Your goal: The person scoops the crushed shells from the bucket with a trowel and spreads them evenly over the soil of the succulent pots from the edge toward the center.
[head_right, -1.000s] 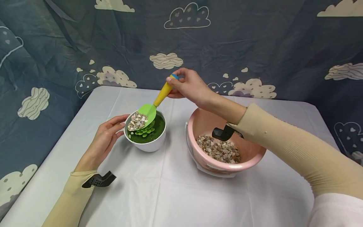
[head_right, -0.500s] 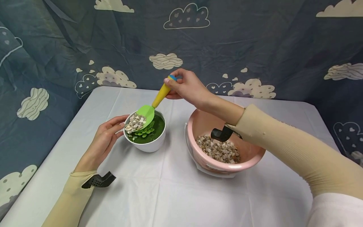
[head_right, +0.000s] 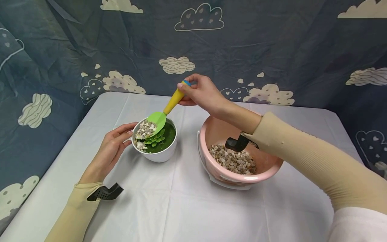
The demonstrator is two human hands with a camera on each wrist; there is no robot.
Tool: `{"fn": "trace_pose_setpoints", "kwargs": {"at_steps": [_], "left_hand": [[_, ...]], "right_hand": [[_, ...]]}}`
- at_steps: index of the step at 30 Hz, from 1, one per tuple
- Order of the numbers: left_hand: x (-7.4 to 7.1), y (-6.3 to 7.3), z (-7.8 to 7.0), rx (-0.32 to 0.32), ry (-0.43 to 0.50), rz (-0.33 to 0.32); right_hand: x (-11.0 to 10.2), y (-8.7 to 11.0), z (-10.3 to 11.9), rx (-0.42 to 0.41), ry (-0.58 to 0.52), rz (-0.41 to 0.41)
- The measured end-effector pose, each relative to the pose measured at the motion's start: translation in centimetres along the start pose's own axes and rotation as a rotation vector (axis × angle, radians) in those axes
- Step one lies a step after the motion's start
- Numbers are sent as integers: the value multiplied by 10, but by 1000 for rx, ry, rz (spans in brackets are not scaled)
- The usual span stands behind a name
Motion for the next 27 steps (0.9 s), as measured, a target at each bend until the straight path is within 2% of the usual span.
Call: {"fn": "trace_pose_setpoints", "kwargs": {"at_steps": [27], "left_hand": [[0,1,0,-15,7,-5]], "right_hand": [[6,8,11,-57,109,1]]}}
Point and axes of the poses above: each hand's wrist, its own y-axis away from the middle knuckle, its own x-axis out of the palm, z = x × y, the point moved 7 cm from there along -y, towards the middle knuckle, and after that the axes turned 14 degrees about z, right-handed, at the moved point
